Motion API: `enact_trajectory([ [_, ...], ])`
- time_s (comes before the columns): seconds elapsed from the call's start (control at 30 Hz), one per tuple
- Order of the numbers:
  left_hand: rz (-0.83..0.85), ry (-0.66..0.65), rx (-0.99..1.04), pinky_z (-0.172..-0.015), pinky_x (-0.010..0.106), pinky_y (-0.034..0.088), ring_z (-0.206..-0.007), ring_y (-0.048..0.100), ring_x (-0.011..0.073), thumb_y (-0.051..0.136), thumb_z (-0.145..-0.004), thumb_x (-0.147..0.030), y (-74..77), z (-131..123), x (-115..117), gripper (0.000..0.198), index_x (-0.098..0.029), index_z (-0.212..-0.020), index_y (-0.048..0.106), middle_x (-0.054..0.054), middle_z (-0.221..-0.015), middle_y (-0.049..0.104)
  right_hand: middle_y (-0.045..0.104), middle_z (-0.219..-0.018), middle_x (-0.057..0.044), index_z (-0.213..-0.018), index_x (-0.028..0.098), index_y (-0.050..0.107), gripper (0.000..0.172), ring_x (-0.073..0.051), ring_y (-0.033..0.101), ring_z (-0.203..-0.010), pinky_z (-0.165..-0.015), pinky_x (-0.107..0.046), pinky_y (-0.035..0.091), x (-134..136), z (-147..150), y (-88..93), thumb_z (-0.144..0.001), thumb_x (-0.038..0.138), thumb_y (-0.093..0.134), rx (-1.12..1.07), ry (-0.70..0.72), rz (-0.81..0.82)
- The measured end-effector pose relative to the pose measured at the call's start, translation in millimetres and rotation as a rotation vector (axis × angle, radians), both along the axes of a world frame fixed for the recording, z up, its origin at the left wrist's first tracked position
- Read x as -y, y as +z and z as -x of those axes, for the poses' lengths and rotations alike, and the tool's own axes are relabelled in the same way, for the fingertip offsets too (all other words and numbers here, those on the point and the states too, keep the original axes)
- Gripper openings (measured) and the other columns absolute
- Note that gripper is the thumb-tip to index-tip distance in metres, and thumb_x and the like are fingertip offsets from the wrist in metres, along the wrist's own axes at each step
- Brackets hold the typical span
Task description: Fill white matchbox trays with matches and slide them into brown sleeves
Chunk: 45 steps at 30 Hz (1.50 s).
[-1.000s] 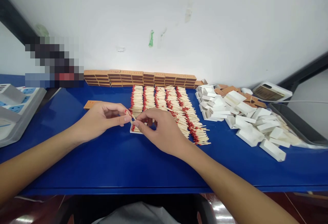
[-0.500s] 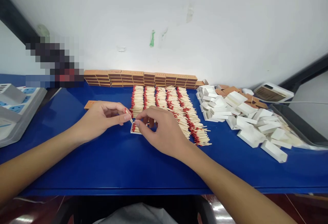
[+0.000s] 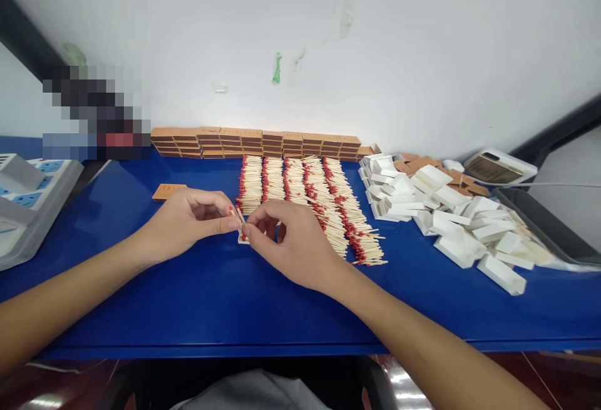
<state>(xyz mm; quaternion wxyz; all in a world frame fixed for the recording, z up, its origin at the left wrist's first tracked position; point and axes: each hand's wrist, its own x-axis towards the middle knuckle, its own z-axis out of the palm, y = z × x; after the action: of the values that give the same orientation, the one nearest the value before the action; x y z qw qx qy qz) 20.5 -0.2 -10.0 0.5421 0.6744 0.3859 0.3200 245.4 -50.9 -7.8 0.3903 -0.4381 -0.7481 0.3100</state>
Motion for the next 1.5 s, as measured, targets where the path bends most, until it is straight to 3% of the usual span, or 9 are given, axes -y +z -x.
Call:
enact_trajectory([
  [0.3, -0.144, 0.175, -0.017, -0.066, 0.021, 0.052, -0.067, 0.064, 0.0101, 0.093, -0.077, -0.043, 14.6, 7.4, -6.5, 0.028, -0.018, -0.079, 0.081, 0.001, -0.077, 0.077, 0.07, -0.084, -0.003, -0.093, 0.018, 0.074, 0.01, -0.017, 0.062, -0.075, -0.07, -0.032, 0.044, -7.2, -12.7, -8.5, -0.098, 0.016, 0.065, 0.55, 0.009, -0.232],
  [0.43, -0.115, 0.138, -0.009, -0.067, 0.021, 0.052, -0.068, 0.065, 0.0105, 0.093, -0.077, -0.043, 13.5, 5.9, -4.1, 0.028, -0.018, -0.078, 0.081, 0.001, -0.078, 0.077, 0.072, -0.09, -0.003, -0.101, 0.018, 0.074, 0.011, -0.016, 0.063, -0.076, -0.07, -0.031, 0.046, -4.0, -10.1, -7.3, -0.101, 0.018, 0.063, 0.431, 0.004, -0.224],
  [0.57, -0.05, 0.069, -0.003, -0.068, 0.023, 0.053, -0.074, 0.069, 0.0137, 0.095, -0.075, -0.045, 5.9, 0.7, 0.4, 0.029, -0.019, -0.08, 0.082, 0.002, -0.079, 0.078, 0.07, -0.08, 0.001, -0.098, 0.02, 0.076, 0.01, -0.013, 0.06, -0.068, -0.064, -0.028, 0.047, -1.2, -4.2, -1.1, -0.099, 0.018, 0.065, 0.174, -0.007, -0.134],
  [0.7, -0.034, 0.012, 0.026, -0.071, 0.025, 0.055, -0.077, 0.071, 0.0155, 0.094, -0.076, -0.043, 0.2, -2.0, 3.7, 0.026, -0.019, -0.08, 0.083, 0.003, -0.083, 0.078, 0.072, -0.077, 0.002, -0.09, 0.021, 0.076, 0.008, -0.011, 0.061, -0.066, -0.06, -0.026, 0.046, 0.7, 1.9, 0.7, -0.096, 0.02, 0.072, 0.053, 0.03, -0.051],
  [0.97, -0.092, 0.024, 0.019, -0.072, 0.028, 0.057, -0.079, 0.072, 0.018, 0.093, -0.077, -0.045, 1.4, -0.2, 2.1, 0.028, -0.019, -0.08, 0.084, 0.005, -0.085, 0.078, 0.072, -0.078, 0.001, -0.088, 0.021, 0.076, 0.011, -0.012, 0.061, -0.066, -0.06, -0.026, 0.046, 0.1, -1.6, 1.6, -0.097, 0.021, 0.07, 0.059, 0.012, -0.033],
  [1.13, -0.14, 0.16, 0.006, -0.07, 0.027, 0.056, -0.074, 0.069, 0.0161, 0.095, -0.073, -0.049, 8.3, 4.5, -3.1, 0.034, -0.018, -0.079, 0.082, 0.004, -0.083, 0.079, 0.071, -0.079, -0.001, -0.087, 0.02, 0.073, 0.01, -0.014, 0.061, -0.068, -0.064, -0.029, 0.044, -4.4, -10.0, -2.8, -0.095, 0.018, 0.068, 0.383, -0.032, -0.118],
  [1.23, -0.153, 0.173, -0.008, -0.069, 0.026, 0.056, -0.07, 0.066, 0.0134, 0.093, -0.077, -0.048, 11.5, 7.0, -4.5, 0.032, -0.019, -0.08, 0.082, 0.003, -0.083, 0.079, 0.072, -0.084, -0.003, -0.095, 0.02, 0.074, 0.01, -0.016, 0.062, -0.071, -0.066, -0.03, 0.043, -4.2, -10.5, -4.5, -0.097, 0.017, 0.065, 0.471, -0.032, -0.172],
  [1.33, -0.11, 0.136, -0.005, -0.07, 0.026, 0.056, -0.071, 0.066, 0.0133, 0.093, -0.077, -0.047, 11.3, 5.9, -2.4, 0.031, -0.019, -0.082, 0.082, 0.003, -0.084, 0.079, 0.07, -0.082, -0.001, -0.098, 0.021, 0.075, 0.009, -0.014, 0.06, -0.069, -0.066, -0.029, 0.044, -1.6, -6.4, -2.7, -0.098, 0.02, 0.067, 0.361, -0.021, -0.171],
  [1.5, 0.025, -0.035, 0.077, -0.077, 0.028, 0.059, -0.08, 0.071, 0.0154, 0.092, -0.08, -0.042, 3.6, -1.4, 5.6, 0.024, -0.019, -0.086, 0.084, 0.004, -0.089, 0.079, 0.067, -0.075, 0.002, -0.091, 0.021, 0.074, 0.01, -0.012, 0.058, -0.064, -0.061, -0.026, 0.045, 3.0, 2.5, 0.1, -0.098, 0.026, 0.071, 0.097, 0.043, -0.105],
])
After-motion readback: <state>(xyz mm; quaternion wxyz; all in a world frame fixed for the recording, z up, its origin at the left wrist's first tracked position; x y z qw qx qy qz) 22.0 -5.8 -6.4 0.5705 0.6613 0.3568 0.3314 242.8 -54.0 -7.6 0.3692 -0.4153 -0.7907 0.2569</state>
